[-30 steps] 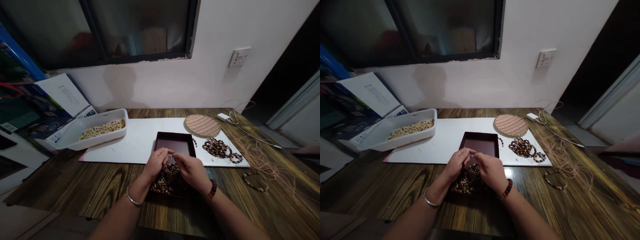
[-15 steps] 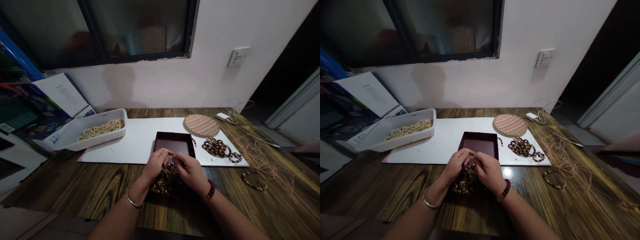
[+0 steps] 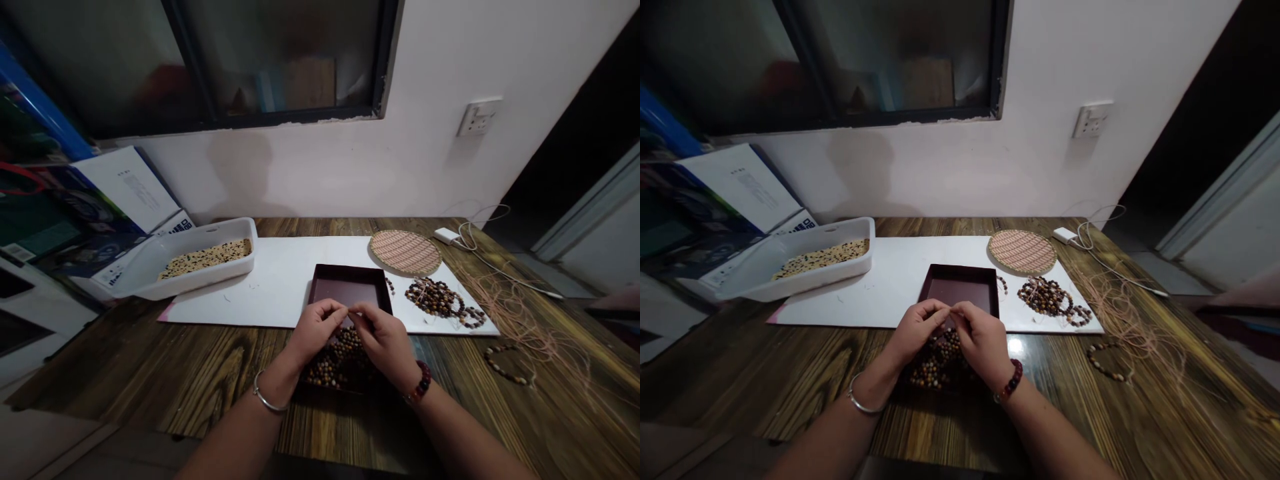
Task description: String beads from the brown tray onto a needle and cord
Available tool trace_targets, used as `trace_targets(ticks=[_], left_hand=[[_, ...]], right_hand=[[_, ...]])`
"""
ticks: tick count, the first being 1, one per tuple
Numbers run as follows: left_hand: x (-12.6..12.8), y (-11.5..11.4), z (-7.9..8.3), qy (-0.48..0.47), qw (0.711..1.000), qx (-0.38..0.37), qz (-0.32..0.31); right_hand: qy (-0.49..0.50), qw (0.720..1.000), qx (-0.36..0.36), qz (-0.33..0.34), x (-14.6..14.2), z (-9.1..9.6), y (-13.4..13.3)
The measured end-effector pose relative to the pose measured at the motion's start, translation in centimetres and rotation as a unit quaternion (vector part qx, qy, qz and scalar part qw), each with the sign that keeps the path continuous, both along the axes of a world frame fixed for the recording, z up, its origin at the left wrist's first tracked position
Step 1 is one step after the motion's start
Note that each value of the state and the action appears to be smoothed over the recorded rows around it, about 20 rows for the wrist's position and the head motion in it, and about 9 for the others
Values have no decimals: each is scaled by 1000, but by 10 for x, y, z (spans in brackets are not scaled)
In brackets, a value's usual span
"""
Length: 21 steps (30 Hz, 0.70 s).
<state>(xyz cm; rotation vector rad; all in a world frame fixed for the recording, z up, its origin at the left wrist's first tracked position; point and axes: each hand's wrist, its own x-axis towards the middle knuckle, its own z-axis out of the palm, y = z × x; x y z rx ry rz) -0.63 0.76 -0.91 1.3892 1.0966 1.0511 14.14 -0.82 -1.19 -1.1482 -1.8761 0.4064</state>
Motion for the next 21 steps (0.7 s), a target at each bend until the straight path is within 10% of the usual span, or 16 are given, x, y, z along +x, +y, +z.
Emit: trace_targets(ticks=[21], left_hand=[[0, 1, -2, -124, 981, -124, -78]], right_hand=[[269, 933, -233, 53, 9, 2, 18]])
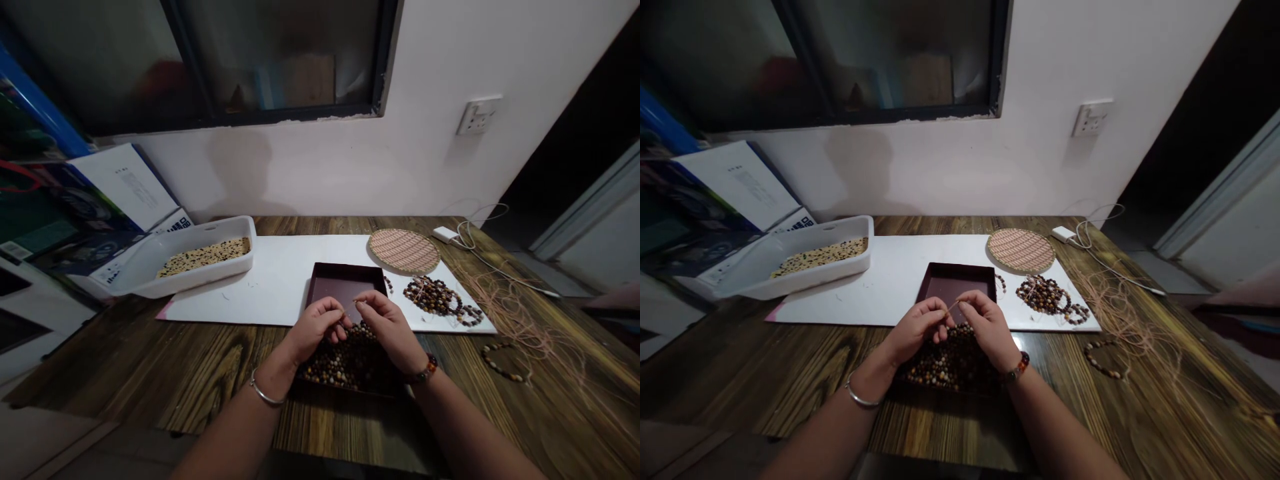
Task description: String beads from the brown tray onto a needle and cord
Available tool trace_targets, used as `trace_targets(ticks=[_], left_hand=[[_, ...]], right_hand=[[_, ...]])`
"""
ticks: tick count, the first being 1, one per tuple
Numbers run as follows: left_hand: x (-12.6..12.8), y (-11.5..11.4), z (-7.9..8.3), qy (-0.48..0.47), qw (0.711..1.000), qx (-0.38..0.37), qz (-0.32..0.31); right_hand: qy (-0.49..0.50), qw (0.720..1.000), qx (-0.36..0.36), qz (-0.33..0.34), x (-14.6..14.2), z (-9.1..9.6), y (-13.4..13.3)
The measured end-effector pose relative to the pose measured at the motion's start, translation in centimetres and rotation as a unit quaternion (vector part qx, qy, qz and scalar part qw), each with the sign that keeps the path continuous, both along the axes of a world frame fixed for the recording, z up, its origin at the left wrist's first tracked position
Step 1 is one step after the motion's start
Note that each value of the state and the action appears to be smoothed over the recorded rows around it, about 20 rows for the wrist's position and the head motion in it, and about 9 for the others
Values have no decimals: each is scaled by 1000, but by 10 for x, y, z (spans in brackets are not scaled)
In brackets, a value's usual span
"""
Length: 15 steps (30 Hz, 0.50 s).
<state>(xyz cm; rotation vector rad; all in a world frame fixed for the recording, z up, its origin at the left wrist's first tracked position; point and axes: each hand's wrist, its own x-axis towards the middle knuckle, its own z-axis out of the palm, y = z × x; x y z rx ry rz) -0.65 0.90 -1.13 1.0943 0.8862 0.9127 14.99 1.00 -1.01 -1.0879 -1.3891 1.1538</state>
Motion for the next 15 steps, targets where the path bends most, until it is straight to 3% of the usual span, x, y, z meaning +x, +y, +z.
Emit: trace_targets(ticks=[15], left_hand=[[2, -1, 2, 16, 1000, -12, 2]], right_hand=[[170, 975, -129, 57, 1, -3, 1]])
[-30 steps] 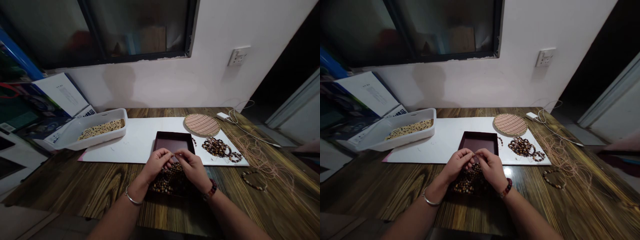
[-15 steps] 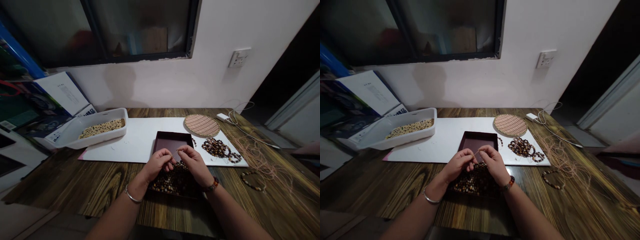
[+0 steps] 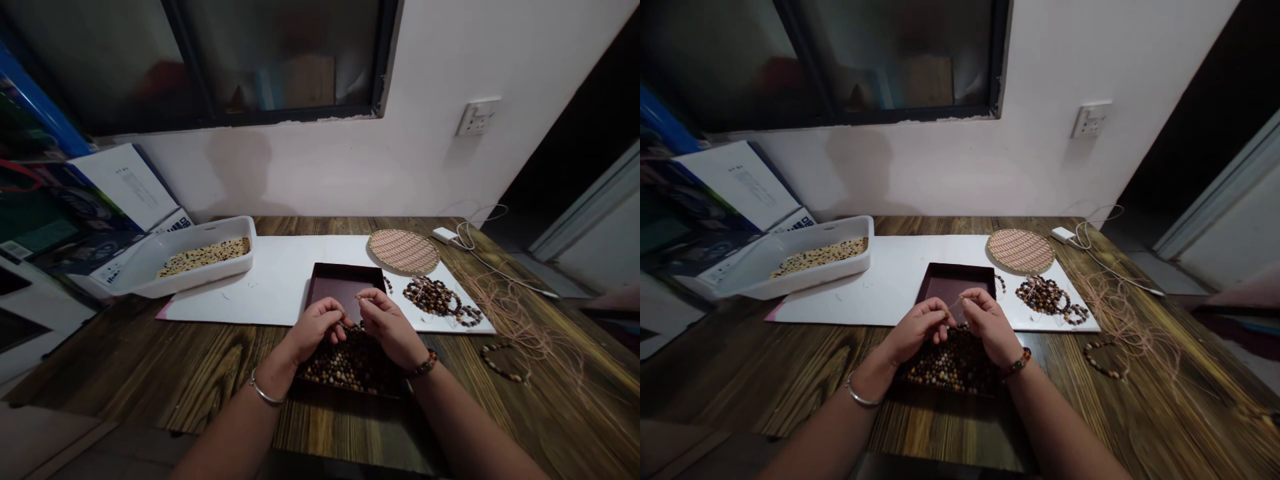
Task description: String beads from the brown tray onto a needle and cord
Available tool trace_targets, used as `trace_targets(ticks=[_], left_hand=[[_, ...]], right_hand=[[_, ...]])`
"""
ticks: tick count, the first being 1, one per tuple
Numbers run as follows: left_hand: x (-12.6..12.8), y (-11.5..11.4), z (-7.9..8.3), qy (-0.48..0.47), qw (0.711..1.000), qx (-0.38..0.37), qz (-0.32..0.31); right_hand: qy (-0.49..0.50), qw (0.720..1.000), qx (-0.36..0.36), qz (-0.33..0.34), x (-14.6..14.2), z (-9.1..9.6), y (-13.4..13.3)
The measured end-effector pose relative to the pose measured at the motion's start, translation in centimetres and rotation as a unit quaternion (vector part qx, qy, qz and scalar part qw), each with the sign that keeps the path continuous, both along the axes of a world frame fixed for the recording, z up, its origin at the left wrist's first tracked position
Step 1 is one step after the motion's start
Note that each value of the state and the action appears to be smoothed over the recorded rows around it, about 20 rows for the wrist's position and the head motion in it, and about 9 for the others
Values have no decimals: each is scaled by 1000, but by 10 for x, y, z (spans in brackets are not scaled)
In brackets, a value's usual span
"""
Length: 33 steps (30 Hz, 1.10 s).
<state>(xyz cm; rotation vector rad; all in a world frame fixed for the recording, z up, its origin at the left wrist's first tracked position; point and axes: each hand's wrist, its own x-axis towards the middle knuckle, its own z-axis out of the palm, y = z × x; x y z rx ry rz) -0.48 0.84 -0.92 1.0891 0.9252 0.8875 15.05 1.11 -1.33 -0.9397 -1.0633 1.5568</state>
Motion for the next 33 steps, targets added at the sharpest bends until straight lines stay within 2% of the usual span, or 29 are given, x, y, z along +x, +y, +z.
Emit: trace_targets(ticks=[7, 12, 15, 18, 22, 26, 30, 33], left_hand=[[-2, -1, -1, 1, 999, 28, -26], [-2, -1, -1, 6, 1000, 13, -28], [-2, 1, -3, 13, 1000, 7, -15], [-3, 3, -5, 0, 1000, 3, 15], [-4, 3, -5, -39, 999, -9, 31], [-5, 3, -3, -83, 996, -35, 16], [-4, 4, -4, -62, 997, -49, 18], [-4, 5, -5, -58, 996, -47, 37]], right_hand=[[-14, 1000, 10, 23, -2, 1, -1], [-105, 990, 97, 17, -2, 0, 0], [-180, 965, 191, -13, -2, -1, 0], [-244, 934, 262, -13, -3, -1, -1], [-267, 920, 288, -15, -4, 1, -1], [-308, 899, 309, -29, -7, 3, 0], [-369, 865, 341, -18, -12, 5, -2], [-373, 859, 351, 4, -14, 7, -6]])
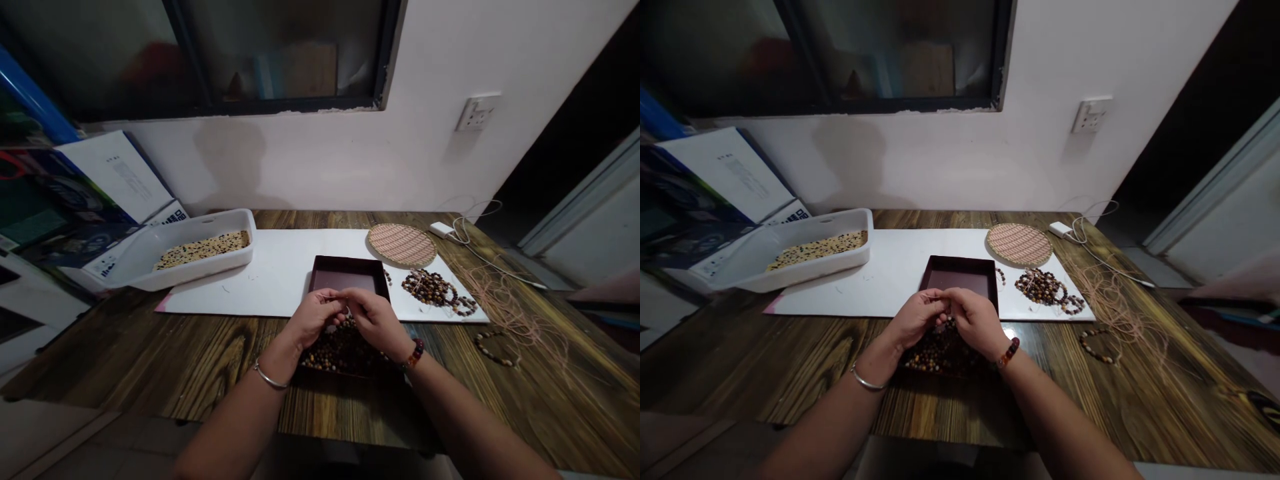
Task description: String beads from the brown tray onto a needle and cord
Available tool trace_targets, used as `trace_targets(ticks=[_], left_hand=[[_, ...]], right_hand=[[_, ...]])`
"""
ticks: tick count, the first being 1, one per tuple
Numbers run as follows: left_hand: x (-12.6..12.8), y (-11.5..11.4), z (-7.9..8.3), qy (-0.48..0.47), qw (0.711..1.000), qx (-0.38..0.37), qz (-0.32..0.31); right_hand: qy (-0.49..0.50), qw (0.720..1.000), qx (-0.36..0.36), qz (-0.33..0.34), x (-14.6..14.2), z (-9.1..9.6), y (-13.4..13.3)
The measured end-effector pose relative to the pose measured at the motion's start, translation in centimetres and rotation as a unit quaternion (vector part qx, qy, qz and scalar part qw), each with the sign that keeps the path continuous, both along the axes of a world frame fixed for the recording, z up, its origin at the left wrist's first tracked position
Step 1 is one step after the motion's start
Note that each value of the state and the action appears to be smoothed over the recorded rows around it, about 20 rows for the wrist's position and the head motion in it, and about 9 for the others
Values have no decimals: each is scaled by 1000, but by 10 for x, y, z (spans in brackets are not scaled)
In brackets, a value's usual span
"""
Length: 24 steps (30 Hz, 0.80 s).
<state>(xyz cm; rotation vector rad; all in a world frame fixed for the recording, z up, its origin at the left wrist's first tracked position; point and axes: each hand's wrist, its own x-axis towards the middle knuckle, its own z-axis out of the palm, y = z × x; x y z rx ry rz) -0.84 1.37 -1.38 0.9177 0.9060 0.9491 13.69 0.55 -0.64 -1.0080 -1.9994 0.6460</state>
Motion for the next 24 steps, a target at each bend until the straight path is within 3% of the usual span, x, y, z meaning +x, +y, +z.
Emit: trace_targets(ticks=[3, 7, 10, 12, 19, 21, 24], left_hand=[[1, -1, 1, 0, 1000, 11, 21], [1, -1, 5, 22, 996, 50, 71], [-3, 1, 7, 30, 981, 104, 160], [-8, 5, 7, 26, 966, 125, 223], [-27, 18, 9, -35, 930, 113, 347], [-30, 20, 8, -47, 924, 108, 365], [-30, 21, 7, -50, 920, 104, 373]], right_hand=[[20, 999, -22, -17, 4, 3, -1], [48, 992, -48, -102, 17, 9, 13], [-86, 990, -63, -93, 20, 13, 34], [-285, 954, -30, -87, 18, 16, 47], [-411, 907, 21, -87, 35, 38, 57], [-511, 857, 42, -52, 42, 42, 52], [-575, 814, 73, -15, 43, 41, 45]])
